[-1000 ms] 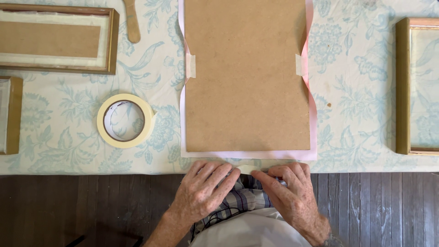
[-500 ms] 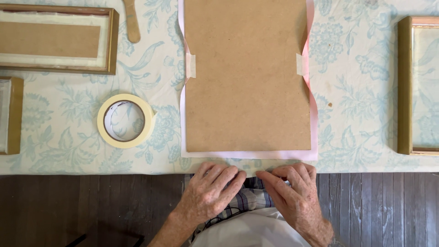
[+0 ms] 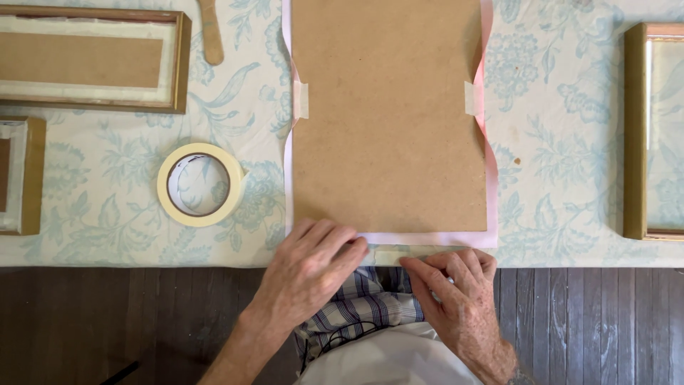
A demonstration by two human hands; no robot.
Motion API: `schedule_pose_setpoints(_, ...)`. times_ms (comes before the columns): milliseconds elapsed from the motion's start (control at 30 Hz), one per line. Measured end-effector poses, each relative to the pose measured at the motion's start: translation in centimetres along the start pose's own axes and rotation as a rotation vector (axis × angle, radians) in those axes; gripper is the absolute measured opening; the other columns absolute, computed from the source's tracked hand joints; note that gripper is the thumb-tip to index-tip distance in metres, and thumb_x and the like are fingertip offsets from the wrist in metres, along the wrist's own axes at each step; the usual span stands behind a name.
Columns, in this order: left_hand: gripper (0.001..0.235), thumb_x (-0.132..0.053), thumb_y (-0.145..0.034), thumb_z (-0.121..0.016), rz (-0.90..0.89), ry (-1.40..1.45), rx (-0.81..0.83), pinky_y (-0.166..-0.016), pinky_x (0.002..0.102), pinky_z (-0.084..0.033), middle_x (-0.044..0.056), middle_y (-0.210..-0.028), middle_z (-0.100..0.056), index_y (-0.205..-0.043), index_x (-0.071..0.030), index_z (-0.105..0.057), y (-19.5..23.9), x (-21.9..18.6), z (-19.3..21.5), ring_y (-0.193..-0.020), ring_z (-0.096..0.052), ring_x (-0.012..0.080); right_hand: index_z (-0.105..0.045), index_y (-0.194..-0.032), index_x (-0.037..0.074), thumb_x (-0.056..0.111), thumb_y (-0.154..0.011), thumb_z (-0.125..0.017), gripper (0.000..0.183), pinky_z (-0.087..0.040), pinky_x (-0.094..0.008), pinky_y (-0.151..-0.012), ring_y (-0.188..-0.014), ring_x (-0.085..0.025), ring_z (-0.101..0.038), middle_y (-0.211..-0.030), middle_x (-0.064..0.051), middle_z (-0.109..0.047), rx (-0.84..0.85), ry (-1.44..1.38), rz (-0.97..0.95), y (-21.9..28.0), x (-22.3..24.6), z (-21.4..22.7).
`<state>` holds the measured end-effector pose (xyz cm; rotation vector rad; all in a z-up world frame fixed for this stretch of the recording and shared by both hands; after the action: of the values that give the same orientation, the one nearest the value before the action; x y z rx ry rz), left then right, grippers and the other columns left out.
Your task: Taping a pink paper sheet onto a cardboard backing for a picture frame
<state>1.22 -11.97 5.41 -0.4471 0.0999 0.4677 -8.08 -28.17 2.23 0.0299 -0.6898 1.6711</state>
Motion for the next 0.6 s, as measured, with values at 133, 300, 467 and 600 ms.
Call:
schedule_pose_setpoints(133,0.012,-0.001,-0.090,-0.076,-0.076,-0.077,0.085,-0.074,0.035,-0.055,0.006,-0.097,-0.064,-0.098,-0.007,-0.070,-0.3,-0.3,-2.2,-0.081,-0.061,0.0196,-0.071,-0.117,0.019,0.010,-0.094,-0.076,0.025,-0.034,-0.038,-0.083,-0.081,-0.019,-0.054,-0.095,0.003,-0.060,0.013,0.007,-0.004,0.1,0.0,0.1)
schedule_pose_setpoints(300,0.006,0.000,-0.096,-0.067,-0.154,-0.145,0.087,-0.066,0.033,-0.047,0.004,-0.088,-0.057,-0.095,-0.006,-0.069,-0.9,-0.6,-2.4,-0.076,-0.053,0.0187,-0.071,-0.119,0.022,0.011,-0.095,-0.074,0.026,-0.033,-0.040,-0.083,-0.079,-0.018,-0.052,-0.093,0.005,-0.060,0.027,-0.001,-0.009,-0.1,0.1,0.2)
schedule_pose_setpoints(467,0.013,0.001,-0.097,-0.058,-0.179,-0.190,0.045,-0.064,0.032,-0.043,0.003,-0.084,-0.052,-0.090,-0.007,-0.065,-0.9,-0.9,-2.5,-0.074,-0.050,0.0184,-0.070,-0.122,0.021,0.013,-0.096,-0.072,0.027,-0.032,-0.039,-0.082,-0.076,-0.018,-0.049,-0.089,0.006,-0.058,0.032,-0.016,-0.011,-0.2,0.2,0.3)
schedule_pose_setpoints(600,0.013,-0.004,-0.099,-0.069,-0.142,-0.142,0.013,-0.067,0.032,-0.050,0.004,-0.085,-0.057,-0.088,-0.009,-0.063,-0.8,-0.5,-2.8,-0.074,-0.055,0.0170,-0.071,-0.119,0.021,0.013,-0.096,-0.073,0.024,-0.032,-0.039,-0.082,-0.074,-0.018,-0.048,-0.086,0.005,-0.055,0.026,0.008,0.004,-0.4,0.3,0.3)
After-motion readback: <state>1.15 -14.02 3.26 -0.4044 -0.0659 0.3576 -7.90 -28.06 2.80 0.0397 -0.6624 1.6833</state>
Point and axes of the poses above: each hand's wrist, its own y-axis away from the middle knuckle, its own z-axis out of the back of the hand, x = y × z, the point moved 6 cm from there along -y, towards the middle knuckle
